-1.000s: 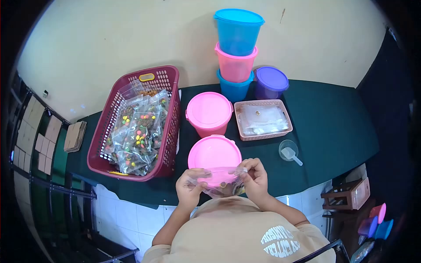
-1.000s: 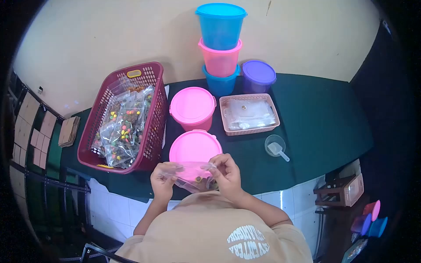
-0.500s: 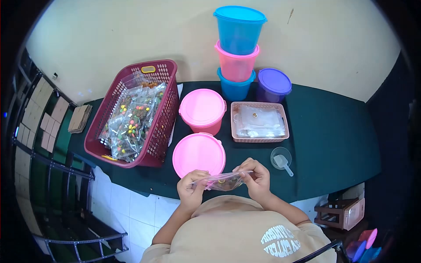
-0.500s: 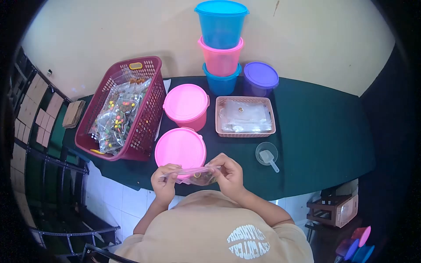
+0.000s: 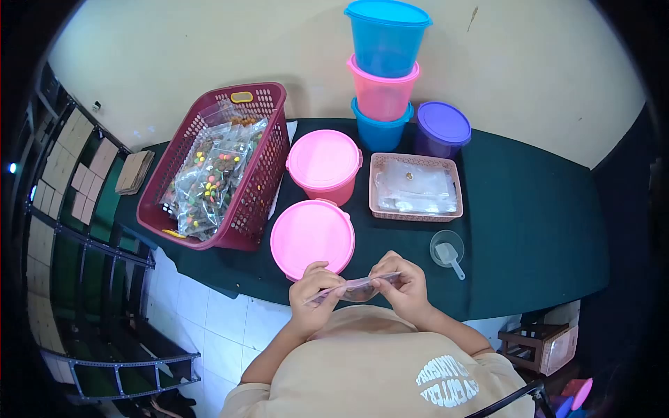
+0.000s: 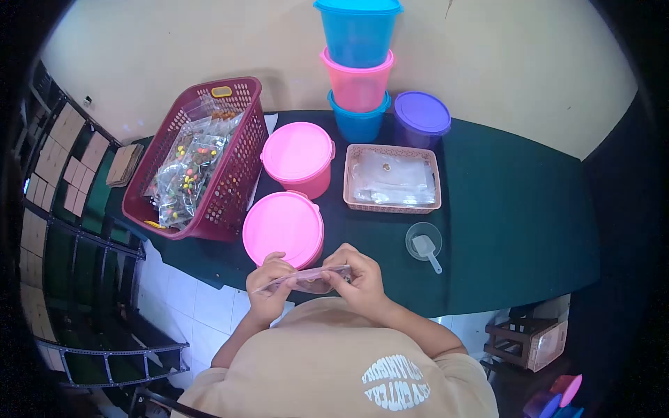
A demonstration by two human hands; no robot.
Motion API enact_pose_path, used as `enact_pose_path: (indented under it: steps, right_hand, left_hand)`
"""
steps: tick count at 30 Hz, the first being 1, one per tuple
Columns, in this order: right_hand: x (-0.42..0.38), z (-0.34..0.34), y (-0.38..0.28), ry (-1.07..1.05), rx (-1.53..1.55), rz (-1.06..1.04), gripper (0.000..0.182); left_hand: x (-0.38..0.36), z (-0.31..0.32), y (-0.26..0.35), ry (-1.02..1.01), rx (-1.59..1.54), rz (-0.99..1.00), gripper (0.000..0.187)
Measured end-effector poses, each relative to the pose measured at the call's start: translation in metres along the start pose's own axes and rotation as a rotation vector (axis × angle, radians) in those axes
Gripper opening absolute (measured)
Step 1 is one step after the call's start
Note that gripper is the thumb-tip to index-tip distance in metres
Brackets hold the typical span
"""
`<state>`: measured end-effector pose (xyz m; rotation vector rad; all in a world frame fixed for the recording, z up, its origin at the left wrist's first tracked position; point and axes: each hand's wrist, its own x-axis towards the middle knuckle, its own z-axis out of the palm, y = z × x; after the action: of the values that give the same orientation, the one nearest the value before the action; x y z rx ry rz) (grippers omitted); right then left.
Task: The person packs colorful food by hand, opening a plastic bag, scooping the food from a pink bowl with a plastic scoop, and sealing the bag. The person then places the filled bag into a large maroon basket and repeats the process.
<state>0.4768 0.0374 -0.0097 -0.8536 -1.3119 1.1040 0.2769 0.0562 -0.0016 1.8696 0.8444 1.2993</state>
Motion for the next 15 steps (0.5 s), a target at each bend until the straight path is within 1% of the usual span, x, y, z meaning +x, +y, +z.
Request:
enact_pose_path:
  steps: [1,3,4,6,7,9,10,12,13,15]
  right_hand:
    - [0.0,-0.002,-0.001,0.001,0.001,0.003,0.007]
    - [0.005,-0.008,-0.006,-0.117,0.174,0.216,0.012]
    - [0.006,-0.009,-0.005,-0.118,0.174,0.217,0.012]
    - [0.007,-0.011,-0.002,-0.212,0.175,0.234,0.014]
    - [0.007,-0.011,-0.004,-0.215,0.175,0.234,0.014]
    - [0.008,-0.006,-0.008,-0.184,0.002,0.135,0.015]
    - [0.009,-0.004,-0.009,-0.186,0.002,0.136,0.015]
    - [0.009,0.001,-0.009,-0.126,-0.078,0.074,0.013]
    - [0.009,0.002,-0.008,-0.139,-0.077,0.072,0.013]
    - [0.01,0.002,-0.005,-0.1,-0.138,0.027,0.011]
  left_hand:
    - [-0.001,0.001,0.0,-0.001,0.0,-0.004,0.007]
    - [-0.002,0.004,0.001,0.033,-0.041,-0.051,0.007]
    - [-0.001,0.005,0.002,0.035,-0.04,-0.052,0.007]
    - [0.002,0.007,0.005,-0.039,0.016,0.009,0.006]
    - [0.002,0.009,0.006,-0.037,0.017,0.009,0.006]
    - [0.002,0.014,0.007,0.037,-0.035,-0.038,0.009]
    - [0.001,0.015,0.007,0.04,-0.034,-0.039,0.009]
    - [-0.002,0.018,0.005,0.094,0.066,-0.032,0.012]
    - [-0.003,0.018,0.005,0.106,0.072,-0.033,0.012]
    - [-0.002,0.017,0.003,0.094,0.177,0.074,0.013]
